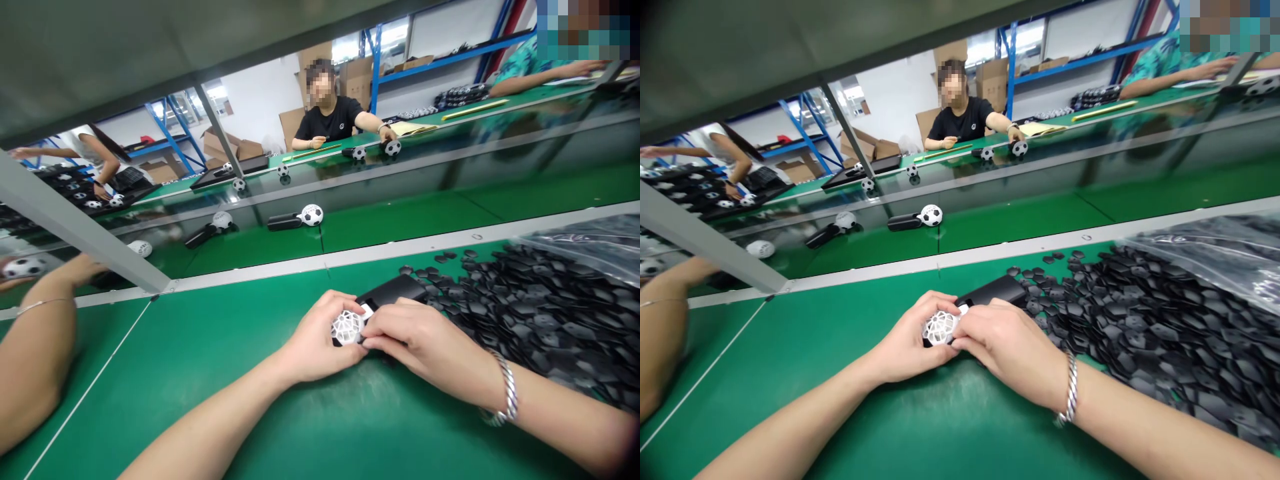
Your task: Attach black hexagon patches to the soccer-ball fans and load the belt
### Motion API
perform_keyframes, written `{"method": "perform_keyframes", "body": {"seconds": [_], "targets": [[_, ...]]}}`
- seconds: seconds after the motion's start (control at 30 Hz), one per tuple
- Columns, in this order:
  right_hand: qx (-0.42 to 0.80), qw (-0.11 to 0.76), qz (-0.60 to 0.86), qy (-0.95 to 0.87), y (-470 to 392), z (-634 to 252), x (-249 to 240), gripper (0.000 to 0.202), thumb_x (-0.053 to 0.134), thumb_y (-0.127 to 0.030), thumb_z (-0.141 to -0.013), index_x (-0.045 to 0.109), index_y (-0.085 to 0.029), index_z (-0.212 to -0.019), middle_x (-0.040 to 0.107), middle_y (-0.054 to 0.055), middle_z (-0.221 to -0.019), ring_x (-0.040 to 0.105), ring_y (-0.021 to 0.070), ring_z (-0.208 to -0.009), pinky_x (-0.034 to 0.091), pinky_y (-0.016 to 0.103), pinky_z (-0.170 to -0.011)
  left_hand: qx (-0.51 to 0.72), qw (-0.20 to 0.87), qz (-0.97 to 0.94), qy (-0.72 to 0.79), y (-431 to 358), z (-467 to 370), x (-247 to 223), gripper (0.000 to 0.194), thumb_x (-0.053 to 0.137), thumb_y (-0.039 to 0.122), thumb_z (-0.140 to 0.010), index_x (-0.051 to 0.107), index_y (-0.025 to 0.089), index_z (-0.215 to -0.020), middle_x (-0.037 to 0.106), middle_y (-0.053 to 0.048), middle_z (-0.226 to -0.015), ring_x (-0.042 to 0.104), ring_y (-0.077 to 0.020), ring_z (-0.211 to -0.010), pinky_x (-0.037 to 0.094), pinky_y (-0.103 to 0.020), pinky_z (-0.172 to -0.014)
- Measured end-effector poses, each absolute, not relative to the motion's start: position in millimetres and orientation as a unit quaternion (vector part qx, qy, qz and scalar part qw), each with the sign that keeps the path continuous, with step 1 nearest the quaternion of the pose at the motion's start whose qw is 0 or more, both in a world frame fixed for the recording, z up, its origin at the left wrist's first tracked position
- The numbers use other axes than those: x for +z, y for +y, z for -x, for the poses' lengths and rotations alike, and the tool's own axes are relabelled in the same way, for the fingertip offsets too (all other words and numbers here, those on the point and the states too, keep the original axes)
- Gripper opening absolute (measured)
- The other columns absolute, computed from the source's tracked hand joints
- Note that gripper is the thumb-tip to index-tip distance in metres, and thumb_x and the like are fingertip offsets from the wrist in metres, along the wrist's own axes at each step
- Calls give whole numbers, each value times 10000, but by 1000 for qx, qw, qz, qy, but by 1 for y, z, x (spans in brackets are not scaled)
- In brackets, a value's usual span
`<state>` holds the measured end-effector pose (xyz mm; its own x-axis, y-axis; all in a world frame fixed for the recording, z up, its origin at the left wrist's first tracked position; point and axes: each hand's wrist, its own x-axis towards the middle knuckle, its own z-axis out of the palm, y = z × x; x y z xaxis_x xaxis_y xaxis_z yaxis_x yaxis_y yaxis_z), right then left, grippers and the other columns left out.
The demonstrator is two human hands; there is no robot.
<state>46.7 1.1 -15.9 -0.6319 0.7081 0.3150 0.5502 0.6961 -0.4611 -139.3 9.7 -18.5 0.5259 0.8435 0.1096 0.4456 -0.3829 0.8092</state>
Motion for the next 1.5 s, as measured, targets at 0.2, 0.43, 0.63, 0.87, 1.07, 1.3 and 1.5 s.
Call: {"method": "perform_keyframes", "body": {"seconds": [0.2,0.43,0.63,0.87,1.07,1.3,1.5], "targets": [[265,288,349,-851,-1,-45,-11,135,519,-120,-841,628,-199,-832,624,3,-797,568,128,-738,423,221,-649,266,381,-791,399,11,142,-19,399,681,142,-633,537,180,-1003,501,-81,-1108,443,-207,-1151,368,-336,-966],[228,278,298,-884,4,-49,-16,214,435,-119,-880,628,-210,-894,618,39,-847,553,168,-819,411,294,-710,264,379,-790,403,10,141,-19,432,707,165,-611,534,199,-1006,497,-72,-1115,449,-213,-1141,366,-351,-968],[255,323,337,-847,0,-40,-19,110,518,-103,-839,555,-206,-847,626,-3,-805,534,142,-720,391,282,-686,276,368,-791,402,8,138,-20,375,643,91,-611,538,191,-957,507,-60,-1080,451,-206,-1131,384,-329,-946],[269,320,367,-831,0,-40,-21,109,553,-96,-817,532,-202,-836,617,-17,-789,524,141,-721,392,266,-673,263,384,-790,399,9,140,-17,384,675,121,-617,535,186,-969,496,-67,-1096,424,-201,-1158,364,-331,-970],[273,318,376,-827,2,-41,-21,127,559,-80,-810,520,-200,-798,607,-20,-776,522,141,-729,395,270,-684,273,375,-783,414,7,137,-17,333,625,72,-627,547,183,-930,499,-58,-1063,454,-192,-1107,375,-325,-949],[246,324,404,-820,15,-45,-23,213,717,-216,-713,514,-199,-776,570,-6,-785,512,176,-776,393,306,-700,294,364,-783,409,8,136,-20,380,600,56,-609,542,192,-959,508,-44,-1017,494,-183,-991,413,-315,-881],[253,292,437,-812,14,-39,-15,199,703,-199,-713,507,-199,-746,565,-8,-775,519,181,-767,409,310,-696,313,354,-778,414,5,133,-23,372,586,64,-598,546,197,-943,519,-41,-975,499,-190,-937,422,-335,-849]]}}
